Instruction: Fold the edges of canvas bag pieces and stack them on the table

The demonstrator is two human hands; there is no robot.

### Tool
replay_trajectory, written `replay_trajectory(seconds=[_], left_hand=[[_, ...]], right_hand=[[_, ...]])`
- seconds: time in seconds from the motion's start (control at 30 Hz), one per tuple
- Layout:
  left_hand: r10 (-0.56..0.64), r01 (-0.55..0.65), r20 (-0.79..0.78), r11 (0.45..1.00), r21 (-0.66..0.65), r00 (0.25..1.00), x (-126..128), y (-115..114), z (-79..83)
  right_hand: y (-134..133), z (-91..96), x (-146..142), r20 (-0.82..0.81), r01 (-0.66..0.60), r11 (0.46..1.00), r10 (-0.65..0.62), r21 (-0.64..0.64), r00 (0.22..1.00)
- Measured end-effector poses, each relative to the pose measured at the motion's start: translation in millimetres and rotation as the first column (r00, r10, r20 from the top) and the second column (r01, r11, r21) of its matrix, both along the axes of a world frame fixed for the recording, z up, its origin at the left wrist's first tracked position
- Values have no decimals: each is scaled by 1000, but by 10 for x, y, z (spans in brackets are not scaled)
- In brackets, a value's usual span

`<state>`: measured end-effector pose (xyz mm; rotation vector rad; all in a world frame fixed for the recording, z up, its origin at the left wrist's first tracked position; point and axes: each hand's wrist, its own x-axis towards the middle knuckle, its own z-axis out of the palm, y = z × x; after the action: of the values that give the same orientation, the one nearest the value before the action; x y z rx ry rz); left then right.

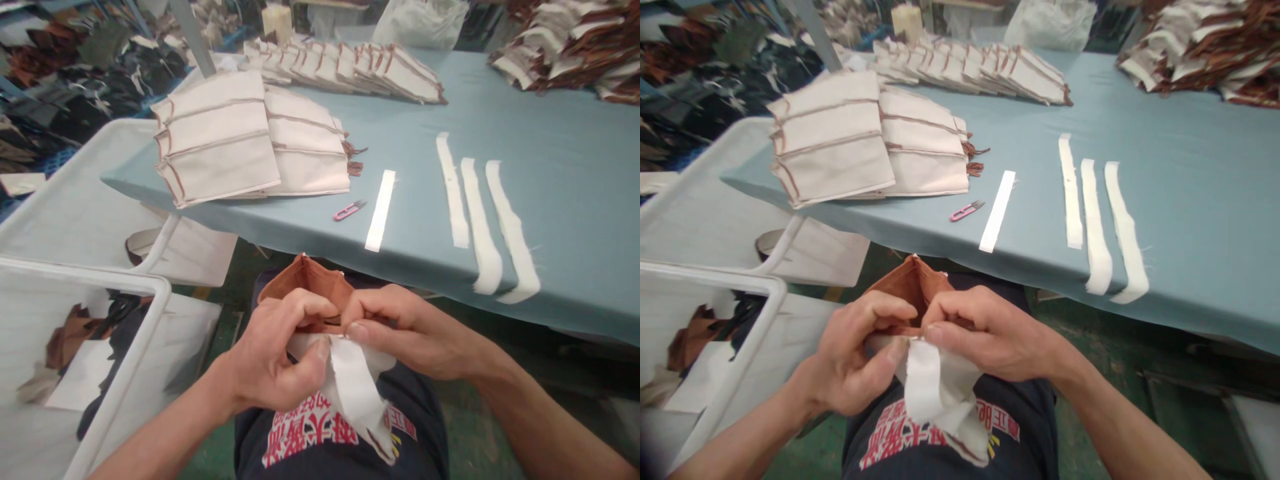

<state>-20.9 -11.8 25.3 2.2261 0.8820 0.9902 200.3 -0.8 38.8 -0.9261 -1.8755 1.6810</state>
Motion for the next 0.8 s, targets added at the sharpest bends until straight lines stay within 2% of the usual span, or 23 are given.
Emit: replay_trajectory(seconds=[0.03,0.1,0.17,0.2,0.27,0.33,0.4,0.5,0.67,0.8], left_hand=[[-31,29,-20,998,-63,999,-15,6,55],[-114,99,-62,974,-203,992,-40,41,147],[-188,149,-115,946,-288,975,-59,89,194],[-218,167,-154,943,-289,964,-68,111,197],[-237,194,-237,962,-192,942,-89,140,164],[-208,205,-290,978,-42,934,-114,147,104],[-197,212,-283,977,24,939,-133,145,60],[-241,232,-276,971,-65,931,-127,159,81],[-249,191,-269,955,-225,930,-13,192,274],[-280,227,-251,948,-221,926,33,142,349]], right_hand=[[-2,63,17,79,-17,991,7,134,997],[-17,141,32,187,-65,935,-1,349,982],[-44,166,28,259,-112,874,-16,473,966],[-59,165,23,295,-131,847,-32,515,955],[-85,153,10,360,-167,800,-66,577,931],[-107,142,-2,399,-194,772,-84,606,913],[-127,144,-12,415,-209,764,-85,611,906],[-149,177,-33,415,-211,748,-94,629,905],[-100,236,-28,378,-191,716,-110,672,919],[24,170,82,328,-172,760,-57,626,943]])
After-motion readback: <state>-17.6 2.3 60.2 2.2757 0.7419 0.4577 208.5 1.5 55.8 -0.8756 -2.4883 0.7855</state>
